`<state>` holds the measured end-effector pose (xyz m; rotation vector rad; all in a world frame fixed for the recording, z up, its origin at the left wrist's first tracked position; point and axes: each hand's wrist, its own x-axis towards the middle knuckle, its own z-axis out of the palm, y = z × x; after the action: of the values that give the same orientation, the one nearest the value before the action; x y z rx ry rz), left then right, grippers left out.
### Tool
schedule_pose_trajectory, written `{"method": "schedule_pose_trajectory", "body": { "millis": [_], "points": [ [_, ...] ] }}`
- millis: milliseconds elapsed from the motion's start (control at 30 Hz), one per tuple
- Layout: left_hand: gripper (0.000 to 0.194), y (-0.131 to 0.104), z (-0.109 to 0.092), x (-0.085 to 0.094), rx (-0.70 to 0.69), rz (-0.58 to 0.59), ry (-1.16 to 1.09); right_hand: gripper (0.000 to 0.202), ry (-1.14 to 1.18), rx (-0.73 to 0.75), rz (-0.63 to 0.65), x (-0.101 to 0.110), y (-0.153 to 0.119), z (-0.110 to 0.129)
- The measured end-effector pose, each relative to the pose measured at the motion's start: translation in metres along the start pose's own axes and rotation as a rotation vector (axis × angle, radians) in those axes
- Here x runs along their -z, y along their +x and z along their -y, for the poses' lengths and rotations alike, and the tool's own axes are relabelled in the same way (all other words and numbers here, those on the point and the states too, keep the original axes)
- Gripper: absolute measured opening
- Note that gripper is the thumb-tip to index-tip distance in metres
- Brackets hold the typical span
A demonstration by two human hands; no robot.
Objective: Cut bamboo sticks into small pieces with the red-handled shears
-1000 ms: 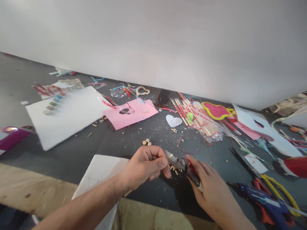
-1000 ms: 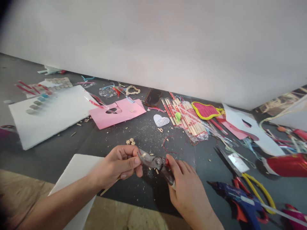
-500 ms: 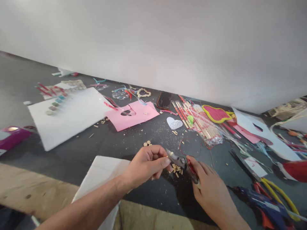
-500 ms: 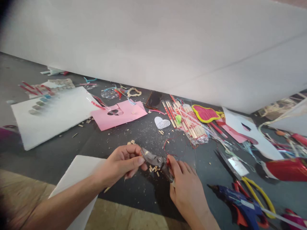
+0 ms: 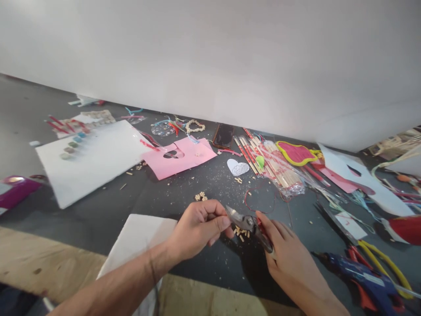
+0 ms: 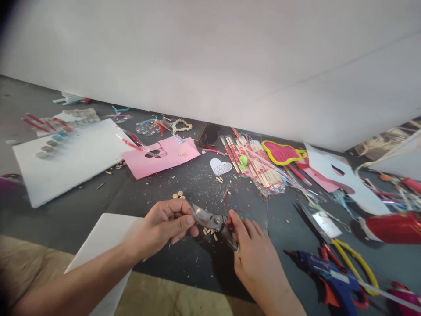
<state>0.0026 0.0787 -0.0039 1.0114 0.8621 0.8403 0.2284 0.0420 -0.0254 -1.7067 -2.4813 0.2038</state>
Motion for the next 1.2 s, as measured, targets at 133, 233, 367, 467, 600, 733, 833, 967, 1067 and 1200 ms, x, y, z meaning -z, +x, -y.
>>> {"method": "schedule_pose_trajectory", "body": {
  "millis": [133, 233, 367, 467, 600, 733, 833, 967, 1067, 1200],
  "points": [
    [0.025, 0.000, 0.000, 0.001, 0.017, 0.042, -0.072, 0.064, 0.040, -0.024, -0.005, 0.000, -0.002, -0.001],
    [0.025, -0.003, -0.001, 0.001, 0.039, 0.069, -0.122, 0.058, 0.063, -0.027, -0.011, 0.002, -0.003, -0.001],
    [0.026, -0.006, -0.002, 0.001, 0.049, 0.086, -0.156, 0.046, 0.070, -0.019, -0.032, 0.005, -0.002, 0.002],
    [0.025, -0.005, -0.002, 0.002, 0.049, 0.082, -0.165, 0.041, 0.060, -0.016, -0.042, 0.004, -0.001, 0.003],
    [0.024, 0.000, 0.000, 0.002, 0.061, 0.080, -0.194, 0.038, 0.042, 0.005, -0.022, 0.002, -0.002, 0.004],
    [0.022, 0.004, 0.003, 0.002, 0.056, 0.052, -0.180, 0.038, -0.003, -0.025, 0.019, 0.002, -0.002, 0.004],
    [0.020, 0.006, 0.003, 0.002, 0.029, 0.026, -0.078, 0.039, -0.039, -0.066, -0.002, 0.004, 0.001, 0.003],
    [0.017, 0.007, 0.001, 0.002, 0.015, -0.027, 0.053, 0.043, -0.057, -0.090, -0.031, 0.006, 0.003, 0.003],
    [0.017, 0.006, -0.001, 0.001, -0.001, -0.043, 0.074, 0.048, -0.063, -0.070, -0.048, 0.004, 0.003, 0.003],
    [0.019, 0.004, -0.002, 0.001, 0.017, -0.046, 0.055, 0.059, -0.066, -0.037, -0.033, 0.003, 0.001, 0.002]
  ]
}}
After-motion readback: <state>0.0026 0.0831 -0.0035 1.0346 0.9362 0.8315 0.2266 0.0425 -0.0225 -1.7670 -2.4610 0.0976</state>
